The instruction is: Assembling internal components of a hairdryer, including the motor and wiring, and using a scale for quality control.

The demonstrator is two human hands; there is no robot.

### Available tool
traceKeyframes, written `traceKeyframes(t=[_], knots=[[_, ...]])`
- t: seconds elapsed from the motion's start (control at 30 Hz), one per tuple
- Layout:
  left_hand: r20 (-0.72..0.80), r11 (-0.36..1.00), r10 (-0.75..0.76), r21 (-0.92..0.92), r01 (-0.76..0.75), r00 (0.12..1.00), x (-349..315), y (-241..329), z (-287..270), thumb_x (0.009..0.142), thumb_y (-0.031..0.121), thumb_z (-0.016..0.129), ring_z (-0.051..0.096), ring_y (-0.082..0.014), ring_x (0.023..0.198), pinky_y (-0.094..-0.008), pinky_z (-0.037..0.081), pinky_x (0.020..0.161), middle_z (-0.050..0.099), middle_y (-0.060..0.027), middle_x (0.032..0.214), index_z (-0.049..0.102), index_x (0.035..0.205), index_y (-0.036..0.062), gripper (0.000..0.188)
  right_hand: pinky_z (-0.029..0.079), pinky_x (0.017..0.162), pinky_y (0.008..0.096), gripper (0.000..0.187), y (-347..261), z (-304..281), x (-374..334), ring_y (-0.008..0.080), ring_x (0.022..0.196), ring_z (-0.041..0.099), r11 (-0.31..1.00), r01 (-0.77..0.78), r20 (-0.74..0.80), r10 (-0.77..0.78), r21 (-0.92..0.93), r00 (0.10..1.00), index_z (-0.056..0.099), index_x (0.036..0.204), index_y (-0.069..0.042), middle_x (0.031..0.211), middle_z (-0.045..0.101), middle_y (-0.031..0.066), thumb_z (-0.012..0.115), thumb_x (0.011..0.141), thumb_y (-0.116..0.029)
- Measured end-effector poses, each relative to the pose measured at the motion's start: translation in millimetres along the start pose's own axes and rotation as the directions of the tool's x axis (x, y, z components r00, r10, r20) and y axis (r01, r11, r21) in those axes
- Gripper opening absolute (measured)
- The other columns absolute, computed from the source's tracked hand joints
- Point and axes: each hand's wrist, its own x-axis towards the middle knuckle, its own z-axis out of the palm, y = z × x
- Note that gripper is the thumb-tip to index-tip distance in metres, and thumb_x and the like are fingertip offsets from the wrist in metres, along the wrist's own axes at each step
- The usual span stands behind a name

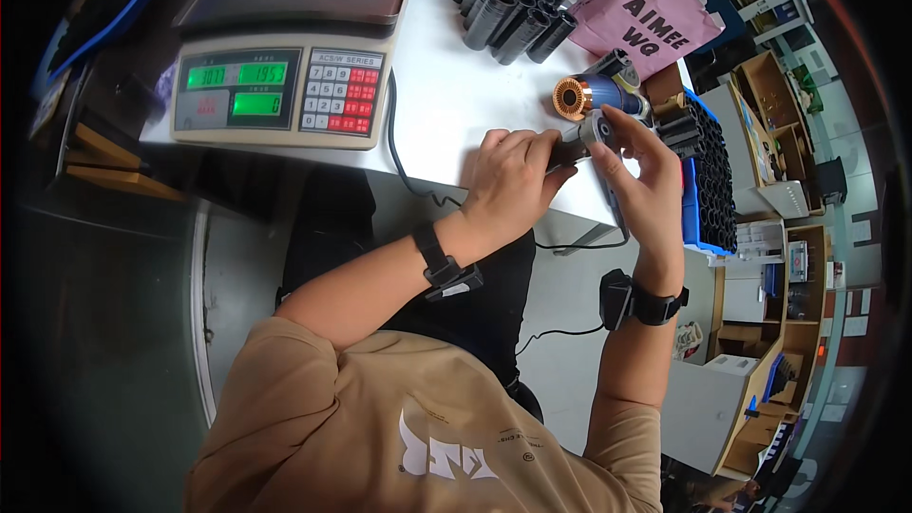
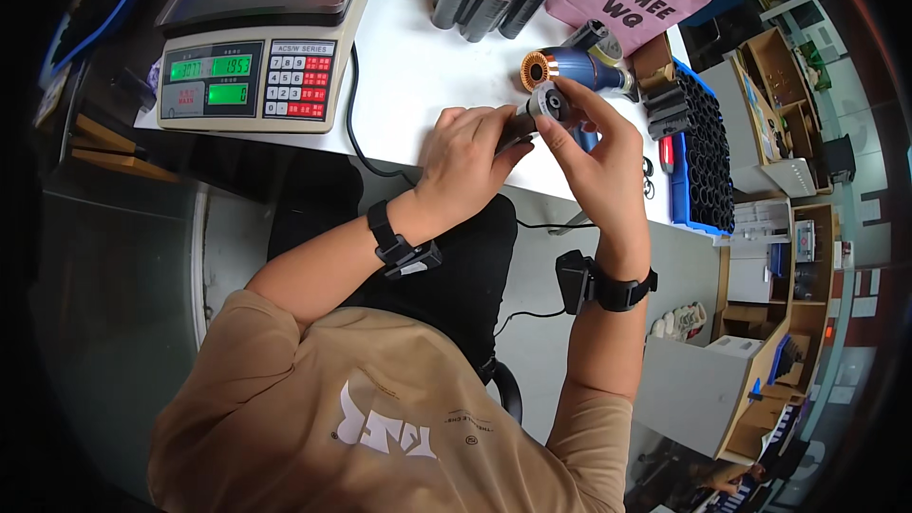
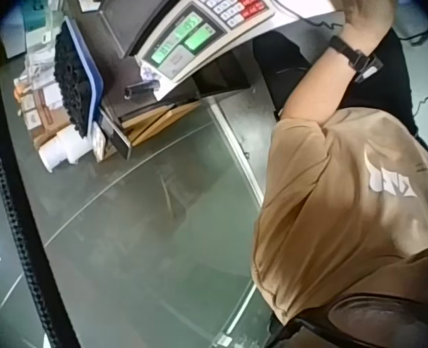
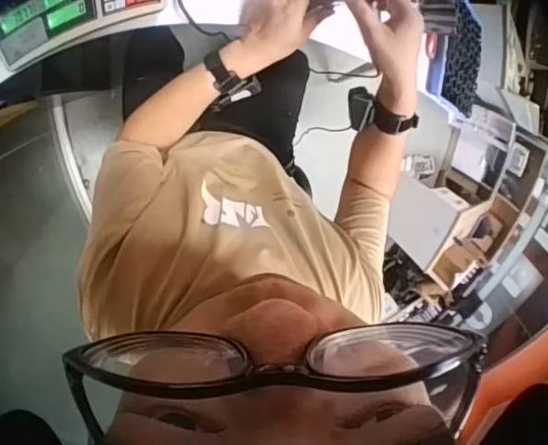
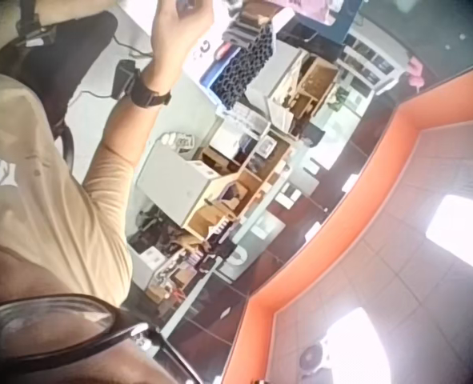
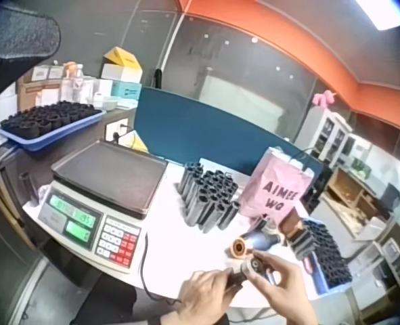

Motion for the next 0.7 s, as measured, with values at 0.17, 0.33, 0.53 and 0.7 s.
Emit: traceKeyframes(t=[0.17,0.33,0.53,0.7], knots=[[-0.014,1.0,0.006,-0.006,-0.006,1.0,-1,-2,2,0.091,0.023,0.079,0.069,-0.0271,0.089,-0.0415,0.043,0.087,0.073,-0.0105,0.09,0.064,0.119,-0.0008,0.04,0.049,0.09,0.0256,0.049,-7,-2,5,0.0083,0.094,0.058,0.999,-0.038,0.072,0.04,-0.03,0.997,0.068,0.136,0.004,0.107,0.07,0.0024,0.082,0.092,-0.011],[0.02,0.997,-0.055,-0.044,0.055,0.998,-5,-1,-2,0.088,0.025,0.081,0.068,-0.0282,0.095,-0.0423,0.043,0.088,0.073,-0.0123,0.098,0.064,0.119,-0.0006,0.044,0.049,0.09,0.026,0.057,-6,-4,7,0.0088,0.095,0.058,0.998,-0.051,0.123,0.054,-0.034,0.991,0.063,0.143,0.004,0.11,0.069,0.0028,0.083,0.091,-0.011],[0.024,0.993,-0.092,0.08,0.09,0.995,-11,-1,-14,0.079,0.027,0.085,0.062,-0.0287,0.113,-0.0435,0.044,0.091,0.069,-0.0127,0.115,0.064,0.12,0.0007,0.054,0.051,0.082,0.029,0.052,13,20,-11,0.0143,0.091,0.062,0.935,-0.082,0.017,0.081,0.344,0.997,0.067,0.133,0.003,0.114,0.071,0.0111,0.083,0.086,-0.009],[0.208,0.946,-0.11,0.321,0.038,0.972,-14,-1,-31,0.077,0.027,0.088,0.056,-0.0266,0.118,-0.0412,0.041,0.099,0.065,-0.008,0.118,0.065,0.124,0.0032,0.057,0.051,0.094,0.0301,0.06,89,42,-28,0.0144,0.103,0.065,0.959,-0.26,0.211,0.232,0.115,0.95,0.059,0.141,0.003,0.123,0.07,0.0092,0.077,0.084,-0.003]])
